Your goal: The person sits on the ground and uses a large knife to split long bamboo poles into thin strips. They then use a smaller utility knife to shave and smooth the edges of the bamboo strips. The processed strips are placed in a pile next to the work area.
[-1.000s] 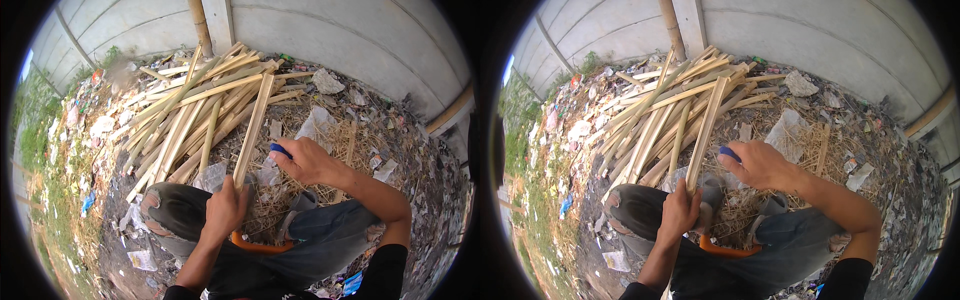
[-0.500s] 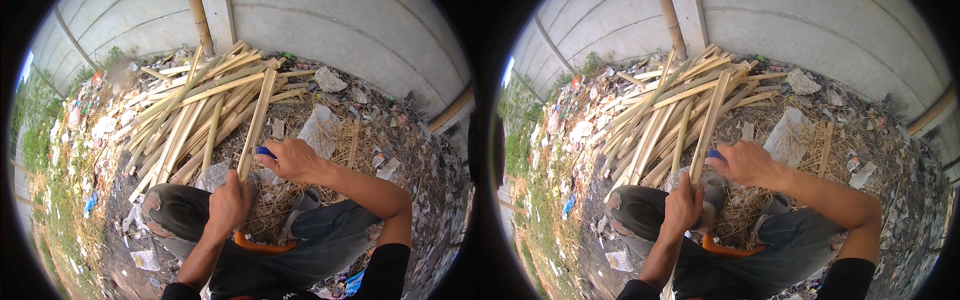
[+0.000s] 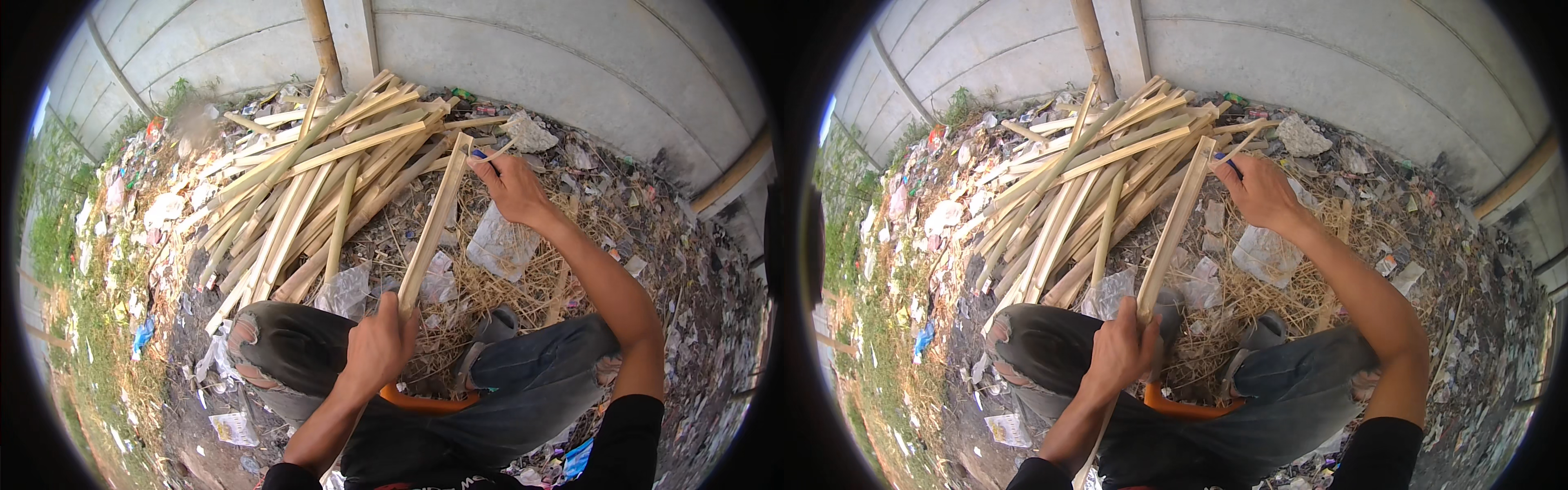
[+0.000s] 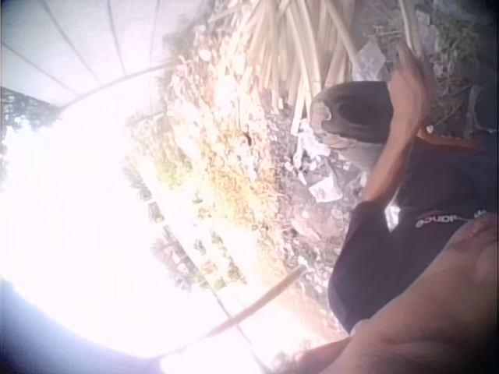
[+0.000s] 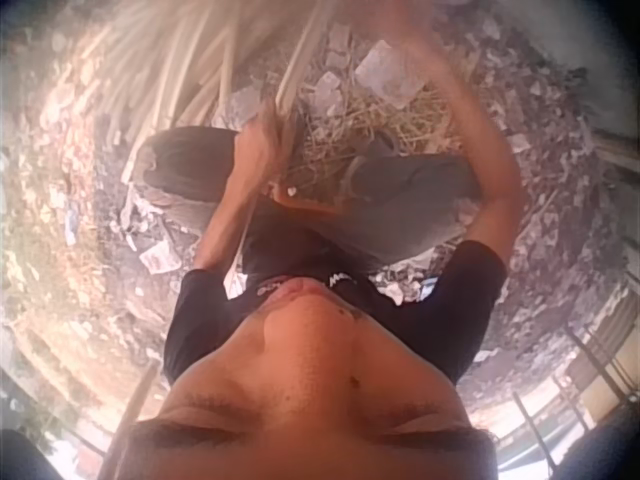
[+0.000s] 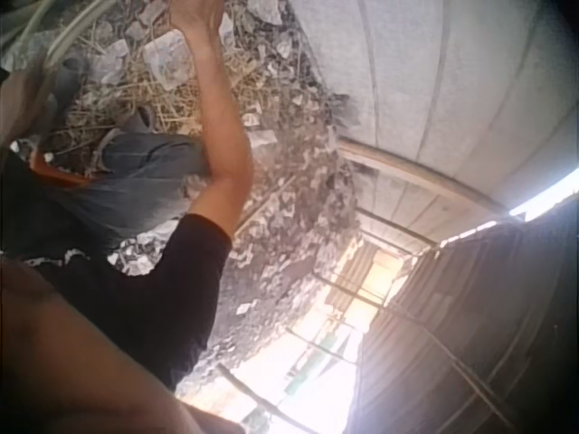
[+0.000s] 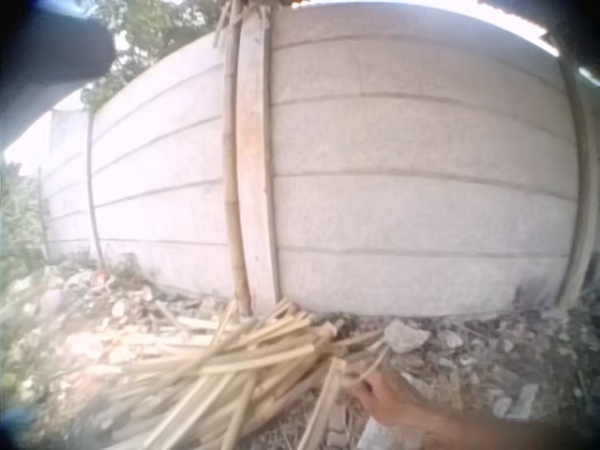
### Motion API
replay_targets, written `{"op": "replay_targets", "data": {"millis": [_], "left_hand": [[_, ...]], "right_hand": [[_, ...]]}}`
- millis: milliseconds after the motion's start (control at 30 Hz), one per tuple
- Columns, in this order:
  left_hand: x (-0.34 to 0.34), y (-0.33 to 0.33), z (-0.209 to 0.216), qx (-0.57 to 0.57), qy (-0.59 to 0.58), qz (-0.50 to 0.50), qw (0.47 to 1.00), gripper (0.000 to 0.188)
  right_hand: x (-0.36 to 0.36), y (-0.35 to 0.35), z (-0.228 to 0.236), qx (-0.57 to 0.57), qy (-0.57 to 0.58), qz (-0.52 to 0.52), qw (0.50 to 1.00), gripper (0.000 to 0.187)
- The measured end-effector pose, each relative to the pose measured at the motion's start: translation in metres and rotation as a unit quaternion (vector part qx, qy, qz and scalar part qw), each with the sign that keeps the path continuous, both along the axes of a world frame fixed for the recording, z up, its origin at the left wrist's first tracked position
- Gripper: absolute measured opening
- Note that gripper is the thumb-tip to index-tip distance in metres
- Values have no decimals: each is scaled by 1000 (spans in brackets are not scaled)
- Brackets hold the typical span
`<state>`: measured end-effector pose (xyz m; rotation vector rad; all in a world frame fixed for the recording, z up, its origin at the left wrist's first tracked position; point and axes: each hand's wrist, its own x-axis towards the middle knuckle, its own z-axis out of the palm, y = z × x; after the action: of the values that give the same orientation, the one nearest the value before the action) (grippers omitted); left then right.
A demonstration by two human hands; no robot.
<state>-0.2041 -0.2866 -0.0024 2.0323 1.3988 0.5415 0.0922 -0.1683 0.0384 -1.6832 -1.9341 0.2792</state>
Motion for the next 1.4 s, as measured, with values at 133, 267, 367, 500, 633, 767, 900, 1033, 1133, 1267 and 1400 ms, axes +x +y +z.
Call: {"op": "replay_targets", "data": {"millis": [133,267,367,500,633,767,900,1033,1133,1267,1400], "left_hand": [[-2,-14,2,-34,2,-41,999,28],[-34,-29,-13,-121,-105,-71,985,27],[-25,-10,-14,-121,-255,-67,957,30],[-23,2,19,-296,-307,-28,904,27],[-9,10,26,-271,-298,-15,915,25],[-8,15,27,-273,-319,-18,908,25],[-27,10,4,-292,-299,-41,907,26],[-25,13,8,-343,-318,-38,883,27],[-17,11,13,-341,-344,-34,874,29],[-26,10,4,-328,-325,-41,886,27],[-21,13,-3,-346,-347,-46,870,21]], "right_hand": [[46,32,-24,50,169,-187,966,60],[101,26,20,107,236,-229,938,54],[47,-11,21,22,263,-94,960,57],[-22,-44,31,40,126,94,987,53],[-70,-73,30,-88,40,165,981,52],[-92,-93,13,-93,-38,211,972,51],[-60,-52,17,-58,7,115,992,53],[-53,-58,21,-85,-17,127,988,56],[-82,-86,10,-115,-53,214,969,57],[-62,-50,12,-105,2,117,988,57],[-81,-75,7,-107,-46,205,972,55]]}}
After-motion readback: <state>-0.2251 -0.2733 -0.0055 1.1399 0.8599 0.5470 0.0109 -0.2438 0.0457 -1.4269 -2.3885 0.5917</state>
